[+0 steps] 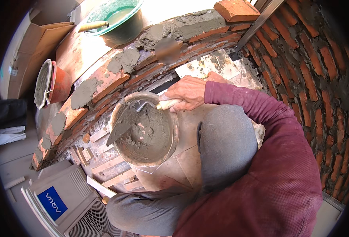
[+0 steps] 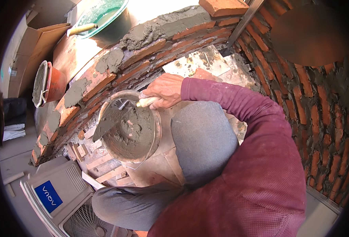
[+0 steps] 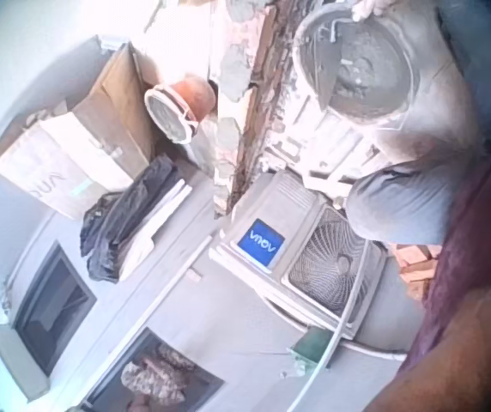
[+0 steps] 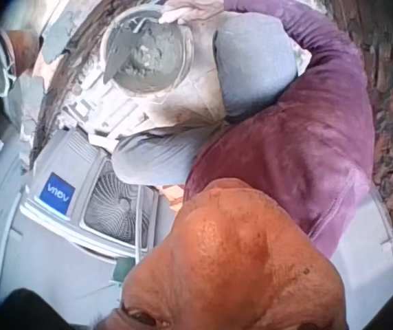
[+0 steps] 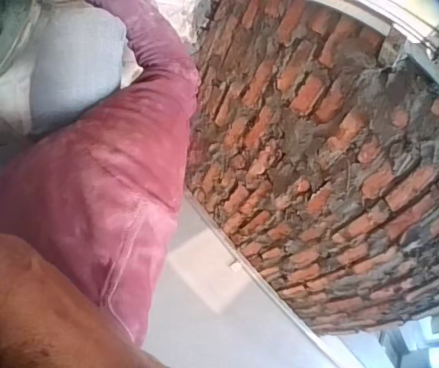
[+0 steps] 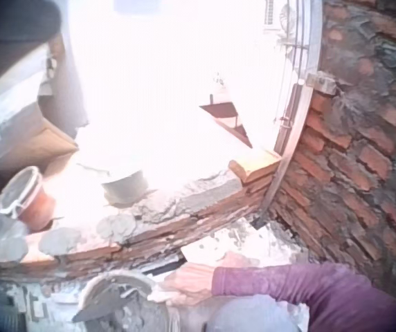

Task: The person lays bricks along a ledge using mortar. They apply mortar with a trowel, place bricks onto the mortar, and use the trowel to scrape away excess material and level the bricks.

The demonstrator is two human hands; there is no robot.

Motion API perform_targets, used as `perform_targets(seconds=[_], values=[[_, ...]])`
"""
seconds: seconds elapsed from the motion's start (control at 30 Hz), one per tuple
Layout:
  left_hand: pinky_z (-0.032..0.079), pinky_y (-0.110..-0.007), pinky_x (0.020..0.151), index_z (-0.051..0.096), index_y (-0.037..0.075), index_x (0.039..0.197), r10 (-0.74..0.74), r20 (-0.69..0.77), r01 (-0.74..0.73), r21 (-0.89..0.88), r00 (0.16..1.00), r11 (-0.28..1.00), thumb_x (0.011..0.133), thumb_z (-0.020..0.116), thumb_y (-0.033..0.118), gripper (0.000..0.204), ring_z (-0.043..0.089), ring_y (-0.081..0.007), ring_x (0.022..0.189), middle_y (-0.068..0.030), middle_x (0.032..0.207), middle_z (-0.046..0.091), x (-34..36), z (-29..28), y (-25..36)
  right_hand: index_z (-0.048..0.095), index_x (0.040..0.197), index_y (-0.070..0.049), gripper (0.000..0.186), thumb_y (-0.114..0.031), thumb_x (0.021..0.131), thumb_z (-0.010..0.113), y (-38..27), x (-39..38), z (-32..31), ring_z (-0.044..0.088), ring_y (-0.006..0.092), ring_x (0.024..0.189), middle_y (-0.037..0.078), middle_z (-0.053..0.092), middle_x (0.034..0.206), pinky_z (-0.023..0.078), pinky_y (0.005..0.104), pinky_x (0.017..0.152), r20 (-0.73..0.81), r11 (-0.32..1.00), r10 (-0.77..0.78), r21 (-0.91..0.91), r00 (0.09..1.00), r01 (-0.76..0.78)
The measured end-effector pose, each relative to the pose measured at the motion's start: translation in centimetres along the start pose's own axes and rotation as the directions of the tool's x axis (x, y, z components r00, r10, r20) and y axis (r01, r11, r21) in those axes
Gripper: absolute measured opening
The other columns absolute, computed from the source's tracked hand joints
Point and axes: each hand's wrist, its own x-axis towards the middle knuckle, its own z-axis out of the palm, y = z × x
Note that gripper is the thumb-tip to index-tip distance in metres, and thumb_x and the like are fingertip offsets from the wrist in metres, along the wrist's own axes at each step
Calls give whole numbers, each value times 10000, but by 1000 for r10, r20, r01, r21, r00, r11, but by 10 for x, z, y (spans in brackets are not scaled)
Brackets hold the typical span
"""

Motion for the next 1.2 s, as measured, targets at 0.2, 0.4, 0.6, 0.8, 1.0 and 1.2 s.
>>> perform_targets(seconds=[0.2, 0.4, 0.6, 0.8, 1.0, 1.2], values=[[346, -425, 1122, 397, 66, 1486, 279, -77, -277, 26, 957, 960, 510, 851, 468, 1149, 434, -339, 1328, -202, 1424, 474, 35, -79, 75, 567, 1233, -111, 428, -324, 871, 648, 0, -34, -10, 666, 347, 767, 130, 658, 855, 512, 465, 652, 41, 954, 50, -296, 998, -36], [362, -419, 1109, 421, 70, 1478, 815, -190, -820, 71, 548, 568, 507, 846, 439, 1123, 461, -332, 1306, -199, 1406, 496, 55, -180, 258, 593, 1213, -61, 442, -350, 886, 662, -3, -108, -11, 644, 341, 765, 145, 648, 840, 495, 435, 665, -475, 957, 249, -12, 844, -289], [377, -413, 1096, 444, 73, 1471, 994, -94, -994, 79, 62, 70, 504, 841, 410, 1098, 488, -326, 1284, -197, 1387, 519, 48, -164, 525, 553, 1299, -8, 467, -294, 936, 623, -51, -215, 14, 658, 250, 893, 162, 682, 1009, 511, 353, 801, -576, 676, 732, 555, 362, -484], [444, -415, 1076, 476, 186, 1464, 989, 122, -988, 135, 86, 69, 486, 829, 248, 1041, 537, -343, 1237, -176, 1325, 568, 15, -46, 706, 558, 1282, -1, 432, -286, 962, 609, -93, -286, 26, 539, 97, 575, 35, 615, 809, 443, 272, 535, -427, 413, 901, 799, 71, -437], [453, -432, 1079, 462, 254, 1467, 964, 247, -988, 143, 100, 66, 504, 860, 258, 1042, 546, -323, 1229, -128, 1334, 576, 13, 19, 757, 561, 1283, -1, 412, -263, 969, 613, -93, -306, 27, 516, 70, 533, 10, 598, 756, 410, 247, 492, -329, 318, 944, 878, 31, -358], [431, -452, 1104, 406, 349, 1485, 937, 274, -950, 280, 215, 136, 533, 870, 309, 1059, 472, -276, 1301, -54, 1397, 531, 19, 50, 769, 557, 1293, 10, 411, -226, 964, 626, -76, -303, 20, 535, 67, 555, 22, 597, 777, 414, 244, 497, -385, 386, 920, 864, 71, -322]])
